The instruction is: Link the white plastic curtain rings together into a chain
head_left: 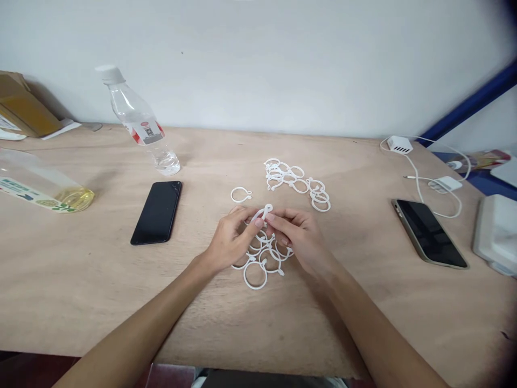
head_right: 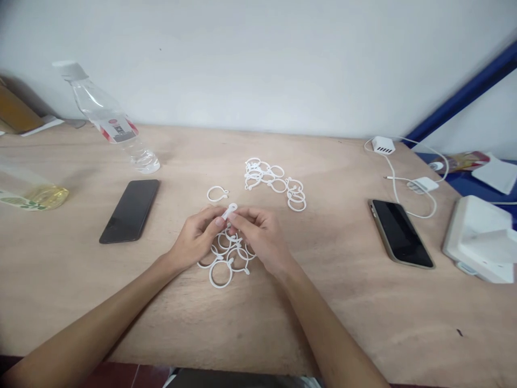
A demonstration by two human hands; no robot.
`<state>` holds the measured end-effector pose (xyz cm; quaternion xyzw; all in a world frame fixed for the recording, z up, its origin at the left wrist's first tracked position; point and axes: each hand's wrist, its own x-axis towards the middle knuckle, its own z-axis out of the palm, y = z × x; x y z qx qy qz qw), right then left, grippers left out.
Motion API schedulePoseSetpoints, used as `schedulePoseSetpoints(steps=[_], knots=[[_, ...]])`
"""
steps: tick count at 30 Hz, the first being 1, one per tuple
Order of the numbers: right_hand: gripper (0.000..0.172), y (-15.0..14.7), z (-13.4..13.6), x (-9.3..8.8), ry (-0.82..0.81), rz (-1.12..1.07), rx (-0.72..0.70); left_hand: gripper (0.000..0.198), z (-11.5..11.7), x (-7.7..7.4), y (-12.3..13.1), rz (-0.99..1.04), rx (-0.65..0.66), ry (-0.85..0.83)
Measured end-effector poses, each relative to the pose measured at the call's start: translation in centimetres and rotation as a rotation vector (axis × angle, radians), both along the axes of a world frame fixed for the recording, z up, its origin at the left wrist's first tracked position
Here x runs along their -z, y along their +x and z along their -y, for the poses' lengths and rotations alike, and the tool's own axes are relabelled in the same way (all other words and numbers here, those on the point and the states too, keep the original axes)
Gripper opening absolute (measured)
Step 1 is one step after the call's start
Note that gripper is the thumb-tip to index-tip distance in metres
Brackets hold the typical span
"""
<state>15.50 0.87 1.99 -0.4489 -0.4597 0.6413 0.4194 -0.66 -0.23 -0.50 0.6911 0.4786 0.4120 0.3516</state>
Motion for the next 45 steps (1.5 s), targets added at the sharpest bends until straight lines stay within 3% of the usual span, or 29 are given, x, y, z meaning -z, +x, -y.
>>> schedulePoseSetpoints(steps=[4,17,23,28,31,34,37,40,45], knots=[[0.029,0.3,-0.3,0.2,-0.022,-0.005,0.101,0.040,0.0,0.0,-0.1,0.028,0.008,-0.062],[0.026,-0.4,-0.2,0.6,-0.072,-0.091,0.095,0.039,-0.1,0.1,-0.3,0.148,0.124,-0.175],[0.028,-0.8,0.0,1.3,-0.017,-0.069,0.122,0.042,0.0,-0.2,-0.3,0.104,0.111,-0.151],[0.027,-0.6,-0.3,0.8,-0.023,-0.033,0.077,0.040,-0.1,-0.1,-0.3,0.075,0.076,-0.129],[0.025,-0.1,-2.2,0.8,0.032,0.067,0.085,0.042,-0.2,0.2,-0.2,0.040,0.015,-0.098],[0.018,0.0,-5.3,1.2,0.217,0.302,0.094,0.044,-0.2,0.5,-0.2,0.017,-0.015,-0.064],[0.025,-0.6,-7.9,1.6,0.361,0.502,-0.053,0.042,-0.3,0.5,-0.2,0.021,-0.015,-0.044],[0.037,-1.6,-8.9,1.9,0.401,0.637,-0.195,0.041,-0.3,0.4,-0.2,0.023,-0.017,-0.042],[0.020,-2.6,-8.9,2.4,0.501,0.741,-0.185,0.037,-0.3,0.0,-0.2,-0.001,-0.006,-0.053]])
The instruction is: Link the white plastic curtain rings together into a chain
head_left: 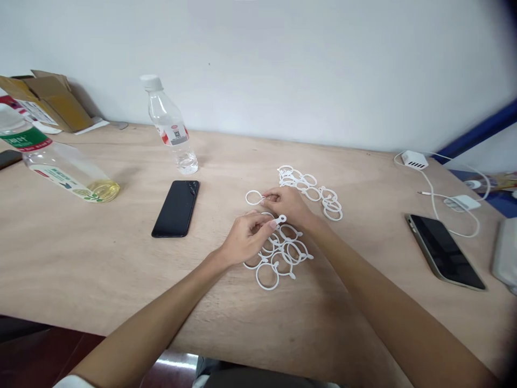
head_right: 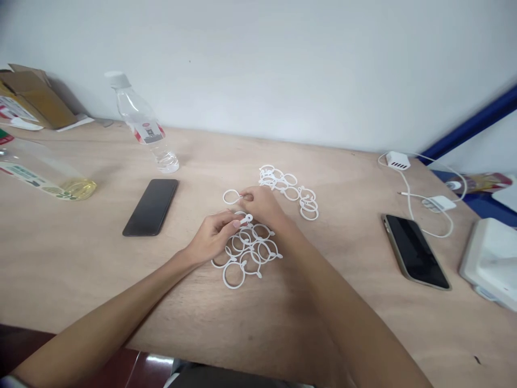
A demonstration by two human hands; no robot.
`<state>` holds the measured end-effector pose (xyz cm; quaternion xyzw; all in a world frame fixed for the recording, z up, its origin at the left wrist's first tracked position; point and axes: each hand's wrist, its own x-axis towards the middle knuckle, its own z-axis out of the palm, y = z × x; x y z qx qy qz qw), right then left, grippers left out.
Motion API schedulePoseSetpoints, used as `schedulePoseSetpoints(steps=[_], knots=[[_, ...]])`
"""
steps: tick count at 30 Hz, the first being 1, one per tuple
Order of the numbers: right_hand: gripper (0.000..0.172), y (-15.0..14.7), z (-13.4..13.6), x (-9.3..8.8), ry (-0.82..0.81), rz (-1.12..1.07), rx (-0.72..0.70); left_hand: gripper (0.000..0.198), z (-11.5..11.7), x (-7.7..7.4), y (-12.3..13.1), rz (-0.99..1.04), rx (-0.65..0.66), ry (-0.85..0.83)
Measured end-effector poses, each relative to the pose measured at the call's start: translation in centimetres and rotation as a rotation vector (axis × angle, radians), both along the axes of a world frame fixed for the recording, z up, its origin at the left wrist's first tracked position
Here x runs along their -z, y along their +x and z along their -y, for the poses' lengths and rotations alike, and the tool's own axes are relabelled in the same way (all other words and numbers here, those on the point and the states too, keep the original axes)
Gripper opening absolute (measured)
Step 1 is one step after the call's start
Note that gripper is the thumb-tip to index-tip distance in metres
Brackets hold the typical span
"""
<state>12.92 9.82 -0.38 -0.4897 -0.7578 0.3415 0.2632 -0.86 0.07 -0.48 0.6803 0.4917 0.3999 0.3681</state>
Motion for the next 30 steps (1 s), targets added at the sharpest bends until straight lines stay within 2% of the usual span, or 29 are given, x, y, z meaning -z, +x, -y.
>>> schedulePoseSetpoints(steps=[2,5,7,9,13,17,23,27,30], knots=[[0.019,0.4,0.2,0.1,0.010,-0.070,0.040,0.032,0.1,-0.1,0.1,-0.057,-0.010,0.018],[0.025,1.7,1.2,-0.1,0.021,-0.250,0.144,0.025,0.3,-0.2,0.2,-0.218,-0.062,0.067],[0.026,2.9,2.6,-0.4,0.081,-0.321,0.206,0.025,0.5,-0.2,0.4,-0.332,-0.089,0.075],[0.022,4.0,4.3,-0.8,0.191,-0.299,0.235,0.028,0.6,-0.2,0.5,-0.396,-0.103,0.073],[0.012,5.0,7.4,-1.0,0.400,-0.180,0.188,0.034,0.6,-0.3,0.3,-0.322,-0.131,0.072],[0.012,4.5,8.6,-0.8,0.486,-0.200,0.088,0.057,0.4,-0.3,0.1,-0.222,-0.111,0.024],[0.015,3.3,9.0,-0.6,0.441,-0.283,0.033,0.057,0.3,-0.3,0.3,-0.268,-0.112,0.000],[0.012,3.1,9.4,-0.1,0.396,-0.316,0.058,0.054,0.2,-0.2,0.4,-0.297,-0.071,0.012],[0.015,3.0,9.6,-0.1,0.313,-0.344,0.116,0.051,0.2,-0.1,0.3,-0.267,-0.096,0.030]])
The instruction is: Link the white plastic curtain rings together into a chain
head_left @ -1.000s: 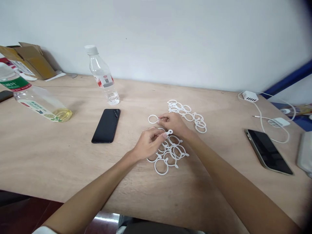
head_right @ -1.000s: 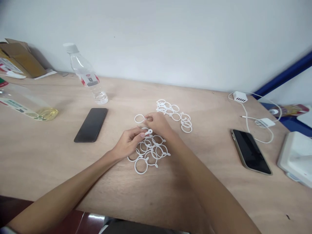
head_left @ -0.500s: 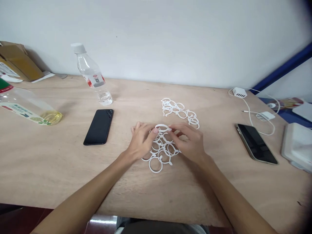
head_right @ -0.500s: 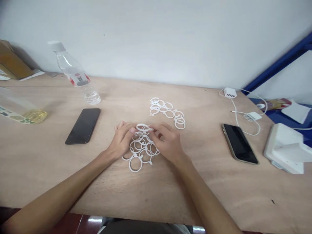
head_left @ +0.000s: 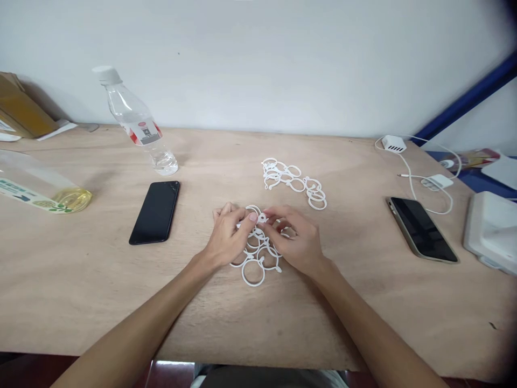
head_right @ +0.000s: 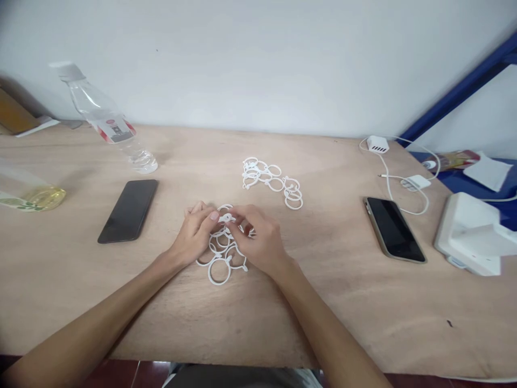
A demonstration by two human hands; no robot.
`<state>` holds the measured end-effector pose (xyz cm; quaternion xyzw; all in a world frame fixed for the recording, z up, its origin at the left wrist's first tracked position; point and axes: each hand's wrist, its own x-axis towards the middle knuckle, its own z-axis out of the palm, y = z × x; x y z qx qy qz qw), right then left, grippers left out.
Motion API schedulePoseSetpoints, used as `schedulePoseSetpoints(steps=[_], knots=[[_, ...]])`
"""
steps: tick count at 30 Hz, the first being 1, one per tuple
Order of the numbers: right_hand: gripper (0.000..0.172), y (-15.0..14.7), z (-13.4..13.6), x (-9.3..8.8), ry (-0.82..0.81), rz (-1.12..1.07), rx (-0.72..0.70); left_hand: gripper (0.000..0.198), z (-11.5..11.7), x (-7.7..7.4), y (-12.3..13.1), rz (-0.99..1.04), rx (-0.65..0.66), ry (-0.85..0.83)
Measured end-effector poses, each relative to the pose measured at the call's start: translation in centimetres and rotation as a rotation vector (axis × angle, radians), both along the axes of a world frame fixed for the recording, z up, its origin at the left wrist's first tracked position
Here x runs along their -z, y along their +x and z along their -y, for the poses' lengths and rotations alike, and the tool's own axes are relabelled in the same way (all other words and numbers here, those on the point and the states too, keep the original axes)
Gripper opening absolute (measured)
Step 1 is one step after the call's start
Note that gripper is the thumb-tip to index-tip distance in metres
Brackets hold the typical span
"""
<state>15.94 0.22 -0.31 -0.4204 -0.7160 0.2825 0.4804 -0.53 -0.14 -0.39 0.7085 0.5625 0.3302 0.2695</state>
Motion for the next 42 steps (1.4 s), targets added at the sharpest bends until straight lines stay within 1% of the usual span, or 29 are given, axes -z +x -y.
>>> schedulePoseSetpoints(steps=[2,5,7,10,13,20,23,25,30,37,42], knots=[[0.020,-0.1,0.1,-0.3,-0.109,-0.070,0.010,0.051,0.0,0.1,0.0,0.024,-0.011,0.004],[0.019,-0.2,0.1,-1.1,-0.339,-0.201,-0.024,0.051,0.0,0.2,0.0,0.055,-0.004,0.005],[0.020,-0.3,0.1,-1.5,-0.469,-0.248,-0.051,0.052,0.0,0.2,0.0,0.074,0.005,0.017],[0.031,-0.6,0.1,-1.6,-0.563,-0.260,-0.100,0.051,0.0,0.1,0.0,0.083,0.028,0.020],[0.034,-0.9,0.2,-1.5,-0.595,-0.277,-0.118,0.049,0.0,0.1,0.0,0.085,0.039,0.011],[0.035,-1.3,0.5,-1.4,-0.626,-0.332,-0.066,0.055,0.0,0.1,0.0,0.172,0.030,0.018],[0.035,-1.4,0.4,-1.2,-0.685,-0.421,-0.069,0.054,0.0,0.0,0.0,0.169,0.023,0.007],[0.034,-1.5,0.4,-1.0,-0.732,-0.494,-0.077,0.054,0.0,-0.1,0.0,0.166,0.043,-0.004],[0.032,-1.7,0.4,-1.0,-0.793,-0.622,-0.080,0.058,-0.1,0.1,0.0,0.135,0.110,0.059],[0.034,-1.8,0.3,-1.0,-0.819,-0.654,-0.089,0.062,-0.2,0.5,-0.2,0.135,0.117,0.040],[0.032,-1.8,0.5,-0.9,-0.809,-0.626,-0.094,0.062,-0.2,0.7,-0.2,0.134,0.104,0.053]])
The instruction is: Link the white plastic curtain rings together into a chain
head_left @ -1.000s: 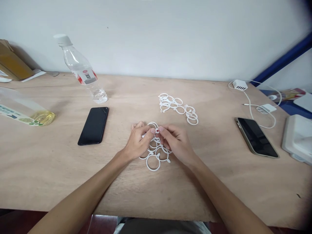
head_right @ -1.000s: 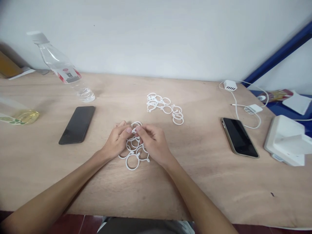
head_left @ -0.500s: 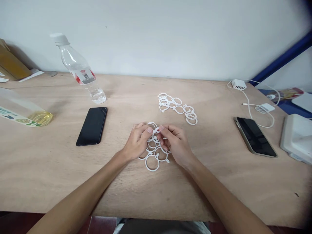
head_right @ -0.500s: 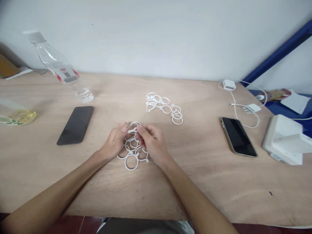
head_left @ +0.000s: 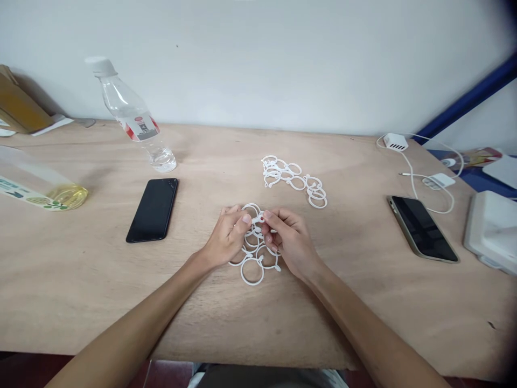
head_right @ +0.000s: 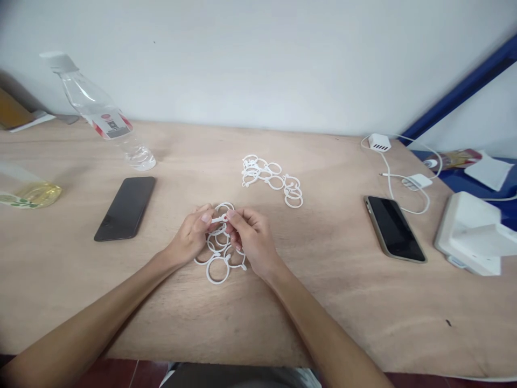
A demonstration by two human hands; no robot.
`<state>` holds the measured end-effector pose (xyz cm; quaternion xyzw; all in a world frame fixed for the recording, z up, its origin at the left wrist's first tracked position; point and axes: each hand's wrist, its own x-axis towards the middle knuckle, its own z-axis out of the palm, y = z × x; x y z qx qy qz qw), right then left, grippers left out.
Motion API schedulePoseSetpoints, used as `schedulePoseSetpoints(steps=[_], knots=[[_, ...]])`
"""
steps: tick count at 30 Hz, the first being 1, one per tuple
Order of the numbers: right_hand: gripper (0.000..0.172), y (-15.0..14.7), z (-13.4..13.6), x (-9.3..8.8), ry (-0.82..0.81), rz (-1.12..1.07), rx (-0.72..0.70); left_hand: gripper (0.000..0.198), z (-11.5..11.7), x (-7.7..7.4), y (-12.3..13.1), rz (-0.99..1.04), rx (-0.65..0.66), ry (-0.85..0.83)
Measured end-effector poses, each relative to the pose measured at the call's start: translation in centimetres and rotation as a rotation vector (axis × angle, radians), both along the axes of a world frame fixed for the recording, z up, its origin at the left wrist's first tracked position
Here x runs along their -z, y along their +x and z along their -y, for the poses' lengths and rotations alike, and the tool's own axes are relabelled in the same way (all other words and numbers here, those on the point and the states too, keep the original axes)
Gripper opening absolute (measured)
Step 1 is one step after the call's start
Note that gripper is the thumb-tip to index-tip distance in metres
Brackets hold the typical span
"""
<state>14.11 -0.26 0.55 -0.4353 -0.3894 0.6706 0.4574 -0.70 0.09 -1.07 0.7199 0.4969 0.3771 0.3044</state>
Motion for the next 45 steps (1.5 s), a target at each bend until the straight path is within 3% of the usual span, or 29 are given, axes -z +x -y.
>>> schedulePoseSetpoints(steps=[5,9,14,18,26,29,33,37,39,42,45], knots=[[0.028,1.1,-1.9,0.0,0.106,0.220,0.036,0.056,-0.2,0.1,-0.1,-0.016,0.011,0.031],[0.022,2.6,-5.7,-0.1,0.457,0.789,0.119,0.044,-0.1,0.0,-0.1,-0.114,0.016,0.038],[0.041,2.6,-9.4,-0.2,0.648,1.457,-0.088,0.030,0.2,-0.1,0.0,-0.308,0.008,0.047],[0.034,2.3,-10.0,0.0,0.703,1.615,-0.139,0.032,0.5,0.0,0.0,-0.360,0.022,0.041],[0.027,3.2,-9.4,1.0,0.836,1.489,-0.071,0.037,0.5,0.2,0.1,-0.292,-0.005,0.054],[0.024,2.9,-8.9,1.0,0.849,1.326,-0.032,0.038,0.4,0.3,0.0,-0.229,-0.035,0.061],[0.016,2.4,-7.0,-0.1,0.574,0.803,0.010,0.042,0.3,0.4,0.0,-0.087,-0.130,0.092],[0.023,2.6,-3.9,-1.1,0.173,0.321,-0.151,0.053,0.3,0.4,-0.1,0.021,-0.143,0.112],[0.021,2.8,-2.7,-1.2,0.073,0.189,-0.225,0.053,0.3,0.2,-0.1,0.016,-0.080,0.102],[0.018,2.9,-1.9,-1.0,0.013,0.112,-0.283,0.037,0.3,-0.1,-0.1,0.001,-0.001,0.102],[0.018,2.7,-1.9,-0.9,0.005,0.100,-0.262,0.024,0.3,-0.3,0.0,0.031,-0.030,0.123]])
